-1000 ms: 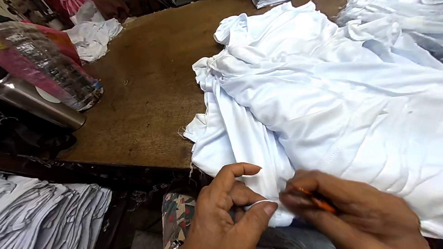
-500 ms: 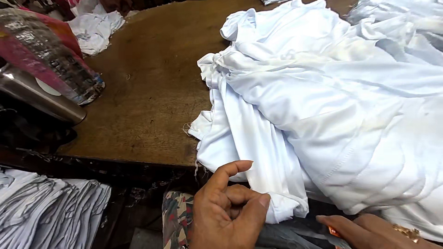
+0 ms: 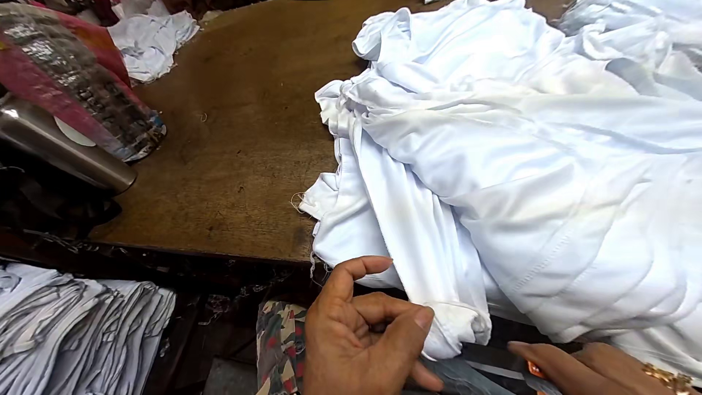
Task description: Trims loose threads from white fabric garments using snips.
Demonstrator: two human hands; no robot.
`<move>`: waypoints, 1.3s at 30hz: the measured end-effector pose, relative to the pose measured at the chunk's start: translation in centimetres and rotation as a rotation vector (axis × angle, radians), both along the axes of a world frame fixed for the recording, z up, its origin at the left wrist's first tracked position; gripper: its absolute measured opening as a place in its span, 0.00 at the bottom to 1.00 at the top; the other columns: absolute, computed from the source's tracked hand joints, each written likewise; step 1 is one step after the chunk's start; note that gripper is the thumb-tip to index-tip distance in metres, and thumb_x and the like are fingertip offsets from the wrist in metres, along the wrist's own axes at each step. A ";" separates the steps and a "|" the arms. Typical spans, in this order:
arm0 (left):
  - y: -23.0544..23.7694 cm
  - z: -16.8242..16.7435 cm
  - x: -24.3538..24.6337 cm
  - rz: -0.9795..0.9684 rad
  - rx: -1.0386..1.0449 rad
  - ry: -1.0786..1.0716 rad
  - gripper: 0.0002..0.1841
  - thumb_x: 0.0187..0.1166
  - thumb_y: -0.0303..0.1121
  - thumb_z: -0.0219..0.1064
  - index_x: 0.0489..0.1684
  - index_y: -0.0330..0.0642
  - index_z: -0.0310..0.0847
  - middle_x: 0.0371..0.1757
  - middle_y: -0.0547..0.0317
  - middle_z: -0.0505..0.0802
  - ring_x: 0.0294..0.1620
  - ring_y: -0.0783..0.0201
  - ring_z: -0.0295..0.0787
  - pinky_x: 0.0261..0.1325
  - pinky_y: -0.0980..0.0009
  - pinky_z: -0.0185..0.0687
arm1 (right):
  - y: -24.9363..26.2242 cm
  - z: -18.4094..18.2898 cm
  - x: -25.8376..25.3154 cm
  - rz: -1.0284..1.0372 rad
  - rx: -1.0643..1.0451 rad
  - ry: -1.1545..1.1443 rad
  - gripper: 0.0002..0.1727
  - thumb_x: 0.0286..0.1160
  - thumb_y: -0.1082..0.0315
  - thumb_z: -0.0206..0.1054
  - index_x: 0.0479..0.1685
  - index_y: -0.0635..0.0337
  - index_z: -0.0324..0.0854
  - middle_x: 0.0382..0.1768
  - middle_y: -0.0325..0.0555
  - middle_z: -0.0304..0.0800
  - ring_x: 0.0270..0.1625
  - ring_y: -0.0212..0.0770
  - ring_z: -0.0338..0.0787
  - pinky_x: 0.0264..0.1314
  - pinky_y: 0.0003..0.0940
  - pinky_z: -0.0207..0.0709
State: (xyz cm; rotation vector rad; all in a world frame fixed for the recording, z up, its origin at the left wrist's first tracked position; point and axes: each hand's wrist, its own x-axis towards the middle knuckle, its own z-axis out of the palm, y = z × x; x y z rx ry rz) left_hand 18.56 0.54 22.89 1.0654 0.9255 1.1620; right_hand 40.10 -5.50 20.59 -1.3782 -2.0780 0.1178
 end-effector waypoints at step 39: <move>0.1 -0.8 0.0 -0.048 0.058 0.145 0.25 0.72 0.16 0.71 0.68 0.29 0.68 0.32 0.55 0.94 0.21 0.74 0.83 0.20 0.81 0.77 | 0.9 -0.7 0.1 0.005 -0.029 -0.064 0.25 0.94 0.55 0.47 0.48 0.67 0.85 0.28 0.59 0.84 0.30 0.56 0.84 0.29 0.46 0.72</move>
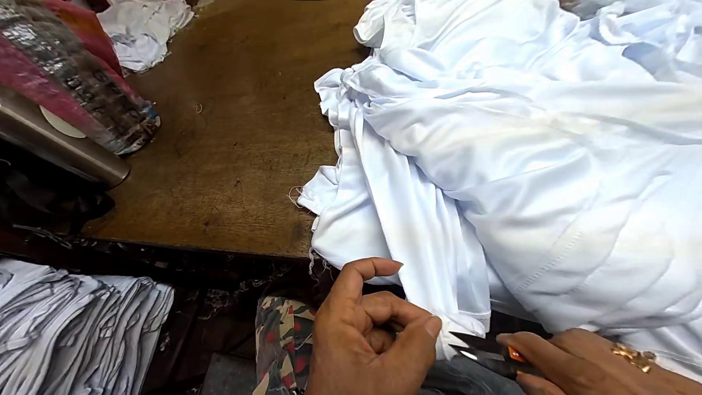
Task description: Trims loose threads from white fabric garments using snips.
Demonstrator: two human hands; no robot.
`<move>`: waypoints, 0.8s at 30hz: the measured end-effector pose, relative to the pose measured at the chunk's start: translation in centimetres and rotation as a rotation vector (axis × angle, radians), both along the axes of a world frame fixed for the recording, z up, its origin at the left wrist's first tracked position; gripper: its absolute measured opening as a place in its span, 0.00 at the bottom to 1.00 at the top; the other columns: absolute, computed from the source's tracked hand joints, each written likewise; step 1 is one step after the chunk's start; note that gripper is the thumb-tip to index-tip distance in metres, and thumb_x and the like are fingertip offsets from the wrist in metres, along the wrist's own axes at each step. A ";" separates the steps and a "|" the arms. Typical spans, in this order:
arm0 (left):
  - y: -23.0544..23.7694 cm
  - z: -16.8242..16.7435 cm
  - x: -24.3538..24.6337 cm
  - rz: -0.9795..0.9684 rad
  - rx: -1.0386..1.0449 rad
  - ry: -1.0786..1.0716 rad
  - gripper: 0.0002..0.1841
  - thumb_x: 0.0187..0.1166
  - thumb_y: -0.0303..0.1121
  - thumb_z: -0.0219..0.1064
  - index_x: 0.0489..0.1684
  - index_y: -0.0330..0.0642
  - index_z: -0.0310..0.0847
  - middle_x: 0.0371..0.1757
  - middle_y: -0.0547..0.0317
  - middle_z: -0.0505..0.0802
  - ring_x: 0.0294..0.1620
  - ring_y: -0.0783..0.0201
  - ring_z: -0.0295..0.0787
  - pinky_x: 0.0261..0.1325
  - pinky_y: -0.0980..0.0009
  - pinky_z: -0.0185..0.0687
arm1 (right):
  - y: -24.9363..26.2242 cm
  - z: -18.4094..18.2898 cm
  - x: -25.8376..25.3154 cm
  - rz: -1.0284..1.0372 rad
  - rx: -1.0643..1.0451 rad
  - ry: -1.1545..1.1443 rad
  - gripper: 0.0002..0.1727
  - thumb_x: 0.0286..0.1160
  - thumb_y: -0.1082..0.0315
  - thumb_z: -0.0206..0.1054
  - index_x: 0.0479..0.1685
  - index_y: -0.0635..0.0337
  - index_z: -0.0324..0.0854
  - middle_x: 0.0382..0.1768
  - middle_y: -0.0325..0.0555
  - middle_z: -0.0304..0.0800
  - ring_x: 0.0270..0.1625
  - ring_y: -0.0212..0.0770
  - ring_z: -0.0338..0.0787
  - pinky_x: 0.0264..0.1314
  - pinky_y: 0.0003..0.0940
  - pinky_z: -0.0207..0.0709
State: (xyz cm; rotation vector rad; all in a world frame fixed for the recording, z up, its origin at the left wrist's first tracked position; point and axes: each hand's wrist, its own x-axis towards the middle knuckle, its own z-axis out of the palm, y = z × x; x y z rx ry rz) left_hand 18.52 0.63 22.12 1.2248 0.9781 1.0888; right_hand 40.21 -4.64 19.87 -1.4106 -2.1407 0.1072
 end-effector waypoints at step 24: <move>0.6 -0.4 -0.5 -0.114 -0.076 0.032 0.25 0.74 0.19 0.69 0.70 0.30 0.69 0.31 0.56 0.93 0.22 0.76 0.81 0.24 0.82 0.72 | 0.1 -0.9 -0.3 0.027 0.050 0.030 0.22 0.92 0.57 0.51 0.44 0.67 0.85 0.26 0.56 0.83 0.28 0.53 0.83 0.28 0.44 0.71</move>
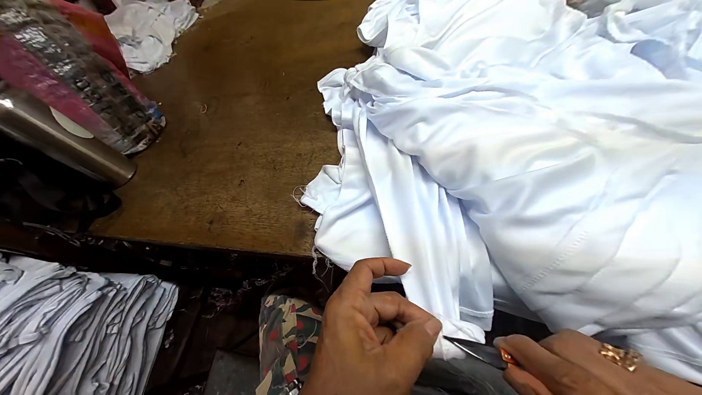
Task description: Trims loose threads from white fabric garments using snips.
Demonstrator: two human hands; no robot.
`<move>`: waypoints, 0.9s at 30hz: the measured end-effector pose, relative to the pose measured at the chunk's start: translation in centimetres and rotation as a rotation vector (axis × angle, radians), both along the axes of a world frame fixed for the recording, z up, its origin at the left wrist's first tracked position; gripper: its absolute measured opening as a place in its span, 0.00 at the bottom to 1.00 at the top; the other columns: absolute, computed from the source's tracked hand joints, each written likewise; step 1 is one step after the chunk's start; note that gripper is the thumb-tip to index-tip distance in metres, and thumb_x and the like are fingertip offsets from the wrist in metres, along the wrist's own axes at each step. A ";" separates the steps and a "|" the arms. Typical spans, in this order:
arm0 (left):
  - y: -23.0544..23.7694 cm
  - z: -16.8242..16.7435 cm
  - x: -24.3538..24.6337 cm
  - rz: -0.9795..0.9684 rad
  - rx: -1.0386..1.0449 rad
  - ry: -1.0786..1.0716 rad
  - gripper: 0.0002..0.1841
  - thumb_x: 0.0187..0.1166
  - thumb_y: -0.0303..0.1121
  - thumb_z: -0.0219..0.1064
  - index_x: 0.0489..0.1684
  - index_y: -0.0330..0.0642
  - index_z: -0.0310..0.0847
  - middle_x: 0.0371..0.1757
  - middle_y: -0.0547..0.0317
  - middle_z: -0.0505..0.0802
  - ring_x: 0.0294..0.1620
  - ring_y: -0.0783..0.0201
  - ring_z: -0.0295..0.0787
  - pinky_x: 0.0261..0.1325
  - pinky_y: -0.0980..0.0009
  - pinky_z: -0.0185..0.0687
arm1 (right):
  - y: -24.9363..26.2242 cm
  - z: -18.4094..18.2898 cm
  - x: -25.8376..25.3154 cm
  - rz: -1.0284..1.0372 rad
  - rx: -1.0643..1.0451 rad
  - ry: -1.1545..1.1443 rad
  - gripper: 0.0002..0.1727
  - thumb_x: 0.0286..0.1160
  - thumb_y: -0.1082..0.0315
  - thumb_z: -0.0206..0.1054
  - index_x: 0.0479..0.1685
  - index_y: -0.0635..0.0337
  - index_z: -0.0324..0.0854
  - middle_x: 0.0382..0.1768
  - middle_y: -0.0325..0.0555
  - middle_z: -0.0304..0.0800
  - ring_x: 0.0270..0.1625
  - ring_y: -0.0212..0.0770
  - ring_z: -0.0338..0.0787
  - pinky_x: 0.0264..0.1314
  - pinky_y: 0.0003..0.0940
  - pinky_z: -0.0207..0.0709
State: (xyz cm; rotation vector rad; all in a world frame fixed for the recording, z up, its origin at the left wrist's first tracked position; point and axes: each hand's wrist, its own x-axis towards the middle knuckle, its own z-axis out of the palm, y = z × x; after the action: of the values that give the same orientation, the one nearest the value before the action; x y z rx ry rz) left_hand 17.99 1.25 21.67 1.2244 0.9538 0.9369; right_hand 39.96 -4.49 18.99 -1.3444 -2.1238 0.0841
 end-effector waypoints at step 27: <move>0.7 0.0 -0.9 -0.080 0.087 0.050 0.24 0.80 0.21 0.62 0.77 0.31 0.67 0.36 0.55 0.95 0.33 0.71 0.89 0.37 0.77 0.83 | 1.7 -0.5 -0.7 0.195 -0.535 0.843 0.17 0.69 0.63 0.82 0.48 0.64 0.85 0.28 0.32 0.81 0.26 0.16 0.69 0.27 0.13 0.61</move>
State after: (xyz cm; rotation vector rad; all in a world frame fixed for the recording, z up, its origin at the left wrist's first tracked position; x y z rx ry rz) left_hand 17.07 1.94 21.72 1.3554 0.9046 0.8960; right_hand 39.25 -2.80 18.50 -1.0717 -1.5179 1.1505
